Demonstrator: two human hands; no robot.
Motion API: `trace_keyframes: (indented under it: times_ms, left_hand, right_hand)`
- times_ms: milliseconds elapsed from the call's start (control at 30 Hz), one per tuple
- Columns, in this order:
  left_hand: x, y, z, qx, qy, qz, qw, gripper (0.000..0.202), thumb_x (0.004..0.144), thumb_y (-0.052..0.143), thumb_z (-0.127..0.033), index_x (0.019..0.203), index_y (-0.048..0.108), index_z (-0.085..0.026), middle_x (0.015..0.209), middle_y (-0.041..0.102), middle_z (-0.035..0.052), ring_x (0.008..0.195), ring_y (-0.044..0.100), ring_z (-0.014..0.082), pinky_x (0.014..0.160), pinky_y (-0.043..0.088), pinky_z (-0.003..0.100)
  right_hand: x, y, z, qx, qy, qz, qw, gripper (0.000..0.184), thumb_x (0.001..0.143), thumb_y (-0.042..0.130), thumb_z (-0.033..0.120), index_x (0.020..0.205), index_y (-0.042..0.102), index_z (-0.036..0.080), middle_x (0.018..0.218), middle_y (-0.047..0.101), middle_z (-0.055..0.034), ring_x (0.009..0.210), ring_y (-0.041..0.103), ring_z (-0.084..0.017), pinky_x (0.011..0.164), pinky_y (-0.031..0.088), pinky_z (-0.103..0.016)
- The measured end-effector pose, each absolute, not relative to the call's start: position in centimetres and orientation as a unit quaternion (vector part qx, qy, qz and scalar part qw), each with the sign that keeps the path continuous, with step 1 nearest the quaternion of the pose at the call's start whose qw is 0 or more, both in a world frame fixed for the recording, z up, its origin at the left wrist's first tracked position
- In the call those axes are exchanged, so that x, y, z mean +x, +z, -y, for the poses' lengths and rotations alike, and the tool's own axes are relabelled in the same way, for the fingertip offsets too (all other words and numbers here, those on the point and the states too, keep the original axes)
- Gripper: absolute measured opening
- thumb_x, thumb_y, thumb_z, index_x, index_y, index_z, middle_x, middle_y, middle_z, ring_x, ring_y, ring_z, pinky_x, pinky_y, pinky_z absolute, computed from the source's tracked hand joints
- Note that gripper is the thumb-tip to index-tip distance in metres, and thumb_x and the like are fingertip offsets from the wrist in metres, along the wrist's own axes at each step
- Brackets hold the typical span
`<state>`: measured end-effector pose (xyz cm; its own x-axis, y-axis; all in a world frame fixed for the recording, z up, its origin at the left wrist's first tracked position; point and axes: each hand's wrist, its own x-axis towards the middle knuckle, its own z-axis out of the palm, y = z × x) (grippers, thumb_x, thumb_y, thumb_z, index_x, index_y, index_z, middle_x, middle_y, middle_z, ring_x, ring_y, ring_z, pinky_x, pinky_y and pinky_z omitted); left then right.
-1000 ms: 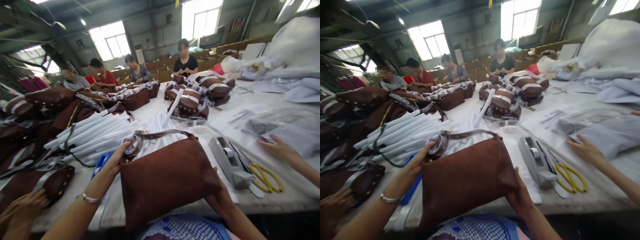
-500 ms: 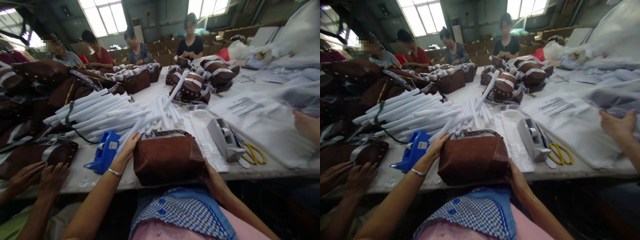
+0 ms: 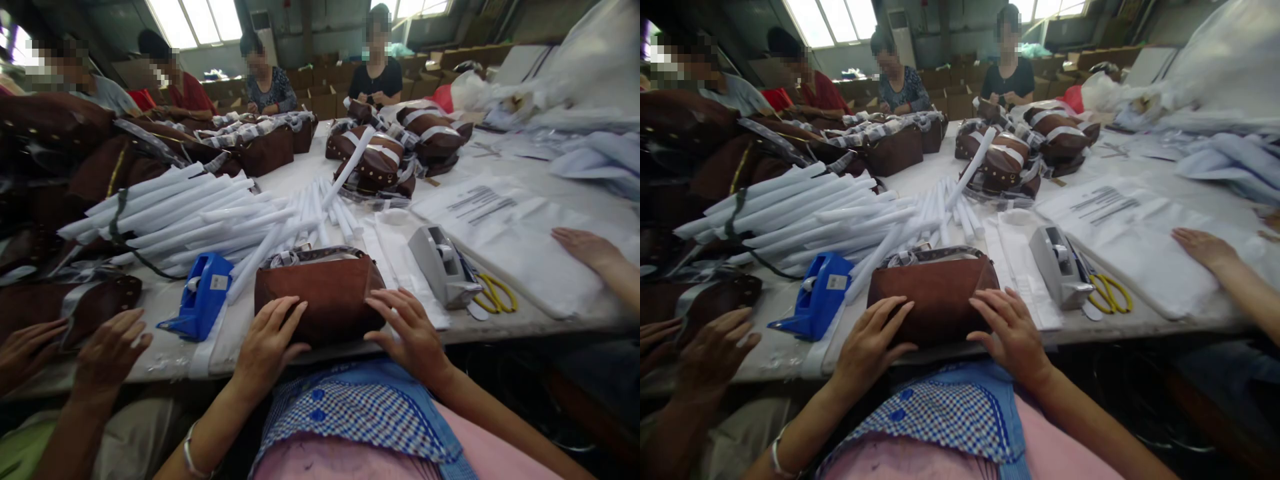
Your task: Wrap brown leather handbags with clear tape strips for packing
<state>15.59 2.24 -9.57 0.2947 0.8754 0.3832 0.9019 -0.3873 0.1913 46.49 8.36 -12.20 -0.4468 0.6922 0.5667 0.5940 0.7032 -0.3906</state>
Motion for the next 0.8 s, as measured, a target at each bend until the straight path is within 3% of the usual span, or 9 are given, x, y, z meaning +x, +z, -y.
trace_keyframes:
  times_ms: [100,200,333,433,533,633,700,800]
  left_hand:
    - [15.7,-10.5,-1.6,-0.814,-0.184,0.541,0.101,0.065,0.084,0.074,-0.032,0.144,0.05,-0.018,0.138,0.058,0.0119,0.126,0.053,0.0301,0.113,0.041,0.046]
    - [15.7,-11.1,-1.0,-0.817,-0.185,0.53,0.134,0.05,0.092,0.065,-0.027,0.14,0.054,-0.018,0.13,0.063,0.0106,0.121,0.056,0.0282,0.111,0.041,0.044]
    - [15.5,-12.8,-0.7,-0.81,-0.211,0.522,0.163,0.033,0.097,0.051,-0.014,0.127,0.064,-0.019,0.116,0.069,0.0079,0.105,0.061,0.023,0.099,0.045,0.038]
    - [15.3,-14.2,-1.5,-0.804,-0.241,0.514,0.177,0.025,0.096,0.054,-0.012,0.114,0.069,-0.02,0.107,0.073,0.0052,0.095,0.063,0.0203,0.09,0.046,0.035]
    - [15.2,-15.0,-2.6,-0.802,-0.259,0.506,0.182,0.019,0.095,0.057,-0.011,0.106,0.07,-0.021,0.099,0.074,0.0028,0.091,0.064,0.0185,0.084,0.045,0.033]
    - [15.1,-15.0,-3.0,-0.806,-0.268,0.495,0.183,0.018,0.095,0.058,-0.01,0.104,0.07,-0.02,0.097,0.075,0.0016,0.088,0.064,0.0171,0.08,0.045,0.032]
    - [15.0,-14.7,-2.9,-0.809,-0.268,0.49,0.184,0.018,0.095,0.058,-0.01,0.105,0.07,-0.019,0.099,0.075,0.002,0.089,0.065,0.0168,0.084,0.046,0.032]
    - [14.8,-14.3,-2.1,-0.812,-0.255,0.493,0.183,0.025,0.097,0.052,-0.011,0.116,0.067,-0.016,0.107,0.075,0.0047,0.099,0.065,0.0183,0.105,0.042,0.041]
  right_hand:
    - [45.4,-11.9,-8.3,-0.318,-0.005,0.91,0.265,0.062,0.092,0.068,0.032,0.149,0.045,0.026,0.138,0.06,-0.0082,0.126,0.053,-0.028,0.118,0.034,-0.051]
    - [44.8,-12.6,-8.3,-0.328,-0.031,0.914,0.237,0.062,0.092,0.067,0.023,0.15,0.044,0.022,0.132,0.063,-0.01,0.118,0.056,-0.028,0.109,0.043,-0.047]
    - [44.6,-13.8,-8.8,-0.314,-0.043,0.911,0.263,0.046,0.094,0.059,0.014,0.14,0.055,0.02,0.118,0.067,-0.0094,0.106,0.059,-0.024,0.096,0.048,-0.039]
    - [44.3,-15.1,-9.9,-0.285,-0.044,0.909,0.302,0.031,0.095,0.055,0.011,0.123,0.065,0.02,0.108,0.07,-0.008,0.096,0.061,-0.022,0.087,0.049,-0.037]
    - [44.1,-16.4,-11.1,-0.253,-0.053,0.906,0.335,0.023,0.095,0.056,0.01,0.112,0.068,0.019,0.102,0.071,-0.0067,0.088,0.06,-0.02,0.08,0.048,-0.036]
    - [44.3,-16.7,-11.7,-0.224,-0.059,0.907,0.351,0.022,0.095,0.056,0.009,0.112,0.067,0.019,0.102,0.072,-0.0063,0.088,0.06,-0.019,0.079,0.048,-0.036]
    - [44.8,-16.3,-11.7,-0.214,-0.061,0.913,0.342,0.026,0.096,0.055,0.009,0.117,0.065,0.019,0.106,0.072,-0.0066,0.092,0.061,-0.019,0.086,0.048,-0.036]
    - [45.8,-15.8,-11.5,-0.216,-0.067,0.919,0.323,0.033,0.097,0.051,0.006,0.126,0.062,0.017,0.113,0.072,-0.008,0.105,0.06,-0.02,0.1,0.045,-0.04]
